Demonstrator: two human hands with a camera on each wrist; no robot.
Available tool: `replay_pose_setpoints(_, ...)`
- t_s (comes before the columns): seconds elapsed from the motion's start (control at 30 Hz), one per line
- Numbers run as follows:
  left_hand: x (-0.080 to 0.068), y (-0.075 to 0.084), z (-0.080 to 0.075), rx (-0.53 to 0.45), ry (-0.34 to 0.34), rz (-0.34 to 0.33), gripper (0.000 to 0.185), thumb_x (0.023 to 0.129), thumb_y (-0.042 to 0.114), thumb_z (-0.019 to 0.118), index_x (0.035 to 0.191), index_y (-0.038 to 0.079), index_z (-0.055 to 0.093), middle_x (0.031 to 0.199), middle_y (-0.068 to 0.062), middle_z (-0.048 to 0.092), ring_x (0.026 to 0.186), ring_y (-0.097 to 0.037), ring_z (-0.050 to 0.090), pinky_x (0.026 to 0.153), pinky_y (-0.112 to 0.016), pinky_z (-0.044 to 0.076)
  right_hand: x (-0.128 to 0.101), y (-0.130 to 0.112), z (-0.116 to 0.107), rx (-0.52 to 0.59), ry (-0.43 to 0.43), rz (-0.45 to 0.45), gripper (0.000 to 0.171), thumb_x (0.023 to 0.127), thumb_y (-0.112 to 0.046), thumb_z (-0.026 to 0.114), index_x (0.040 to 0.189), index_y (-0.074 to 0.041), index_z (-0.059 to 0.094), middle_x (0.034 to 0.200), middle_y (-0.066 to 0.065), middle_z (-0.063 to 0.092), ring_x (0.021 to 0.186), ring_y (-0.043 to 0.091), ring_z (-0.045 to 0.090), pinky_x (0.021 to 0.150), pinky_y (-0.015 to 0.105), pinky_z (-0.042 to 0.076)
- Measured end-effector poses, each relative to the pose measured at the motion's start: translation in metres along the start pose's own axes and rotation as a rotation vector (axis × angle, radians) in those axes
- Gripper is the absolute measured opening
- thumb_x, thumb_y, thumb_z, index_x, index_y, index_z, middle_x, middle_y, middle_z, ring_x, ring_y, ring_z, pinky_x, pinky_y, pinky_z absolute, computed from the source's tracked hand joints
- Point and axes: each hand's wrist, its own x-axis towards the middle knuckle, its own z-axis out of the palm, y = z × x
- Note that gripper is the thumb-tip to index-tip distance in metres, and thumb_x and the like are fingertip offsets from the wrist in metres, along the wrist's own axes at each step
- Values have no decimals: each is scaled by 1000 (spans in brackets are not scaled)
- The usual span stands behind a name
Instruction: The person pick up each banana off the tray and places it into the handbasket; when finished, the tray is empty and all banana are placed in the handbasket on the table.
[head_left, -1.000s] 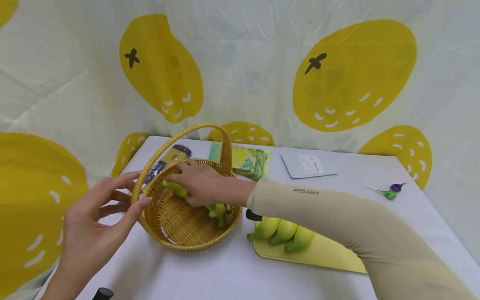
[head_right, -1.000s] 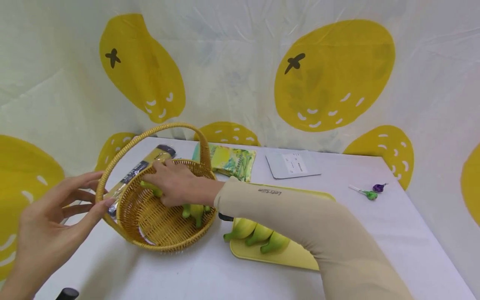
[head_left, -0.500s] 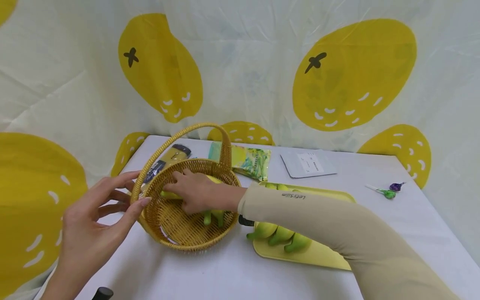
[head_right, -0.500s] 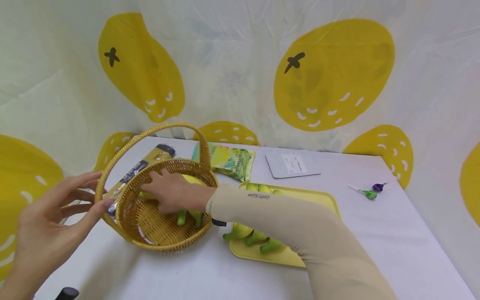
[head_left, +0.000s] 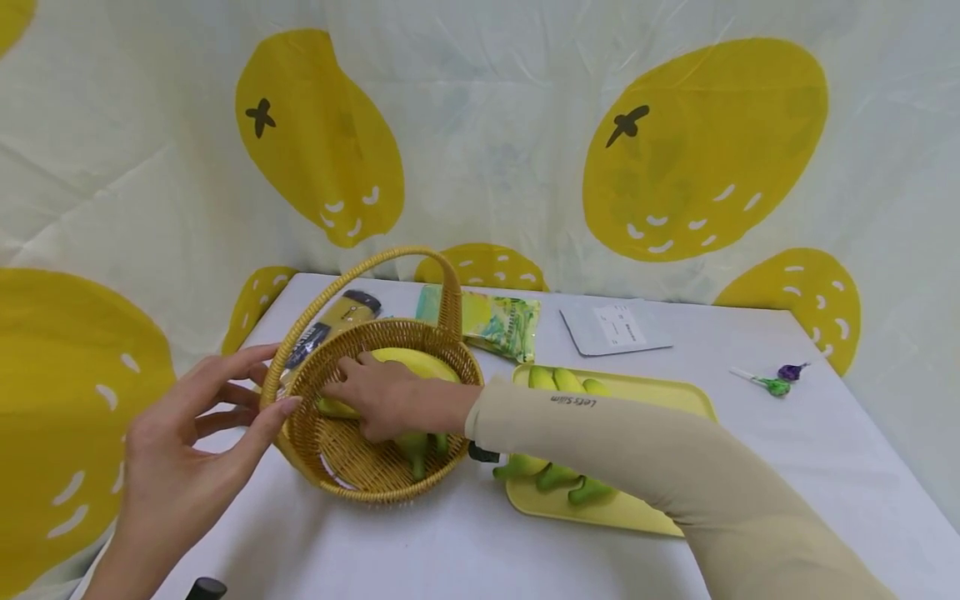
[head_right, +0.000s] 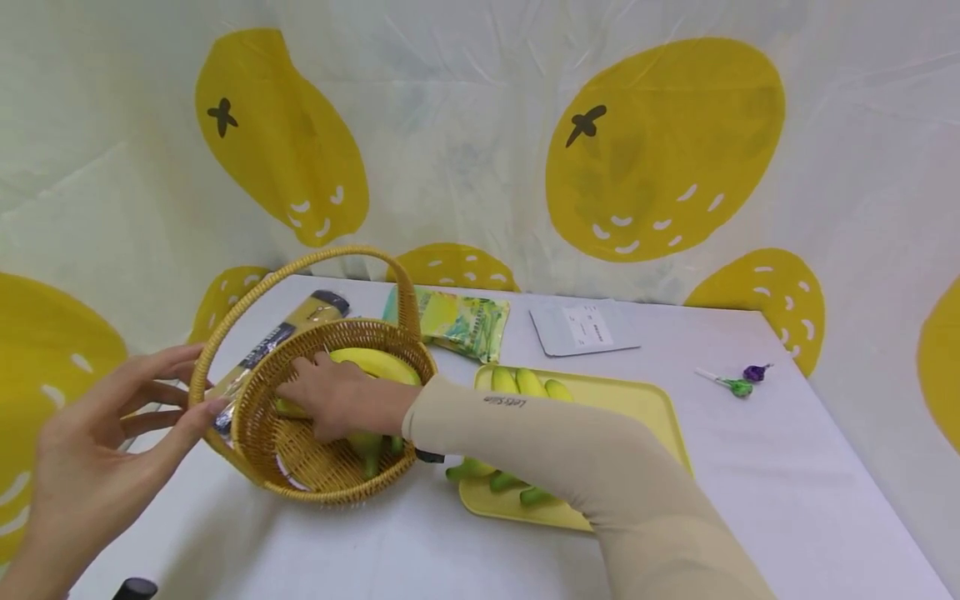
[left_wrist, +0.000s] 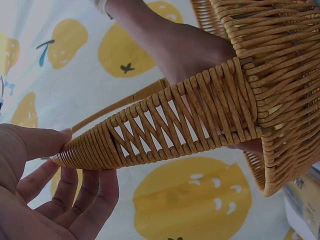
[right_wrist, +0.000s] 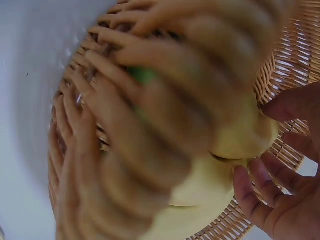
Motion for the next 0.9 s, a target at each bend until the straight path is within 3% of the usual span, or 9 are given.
replay_pose_setpoints(0.37,0,0,1,-16,2,13,71,69,-24,87,133,5,73,105,-9,71,84,-9,67,77,-13,59,-12,13,-7,-40,63,-26,68,99,-30,71,161,-32,46,145,2,46,120,19,47,77,25,54)
replay_pose_setpoints(0.67,1,3,-1,-19,-13,-20,70,71,-23,86,134,6,72,107,-9,71,84,-10,67,77,-15,60,-52,29,-6,-20,119,-100,62,98,-15,60,158,-28,51,137,5,54,102,21,52,56,25,47)
replay_pose_setpoints(0.8,1,3,-1,-15,-12,-21,70,71,-22,87,134,5,72,110,-9,71,84,-10,67,77,-15,60,-76,36,-5,15,170,-134,58,97,-14,62,154,-25,56,138,7,56,106,24,56,59,29,50)
replay_pose_setpoints(0.9,1,2,0,-19,-9,-10,70,71,-23,87,134,5,72,108,-11,71,84,-10,67,77,-14,60,-92,43,-6,38,205,-124,56,97,-17,65,153,-23,57,139,8,56,112,26,57,67,31,54)
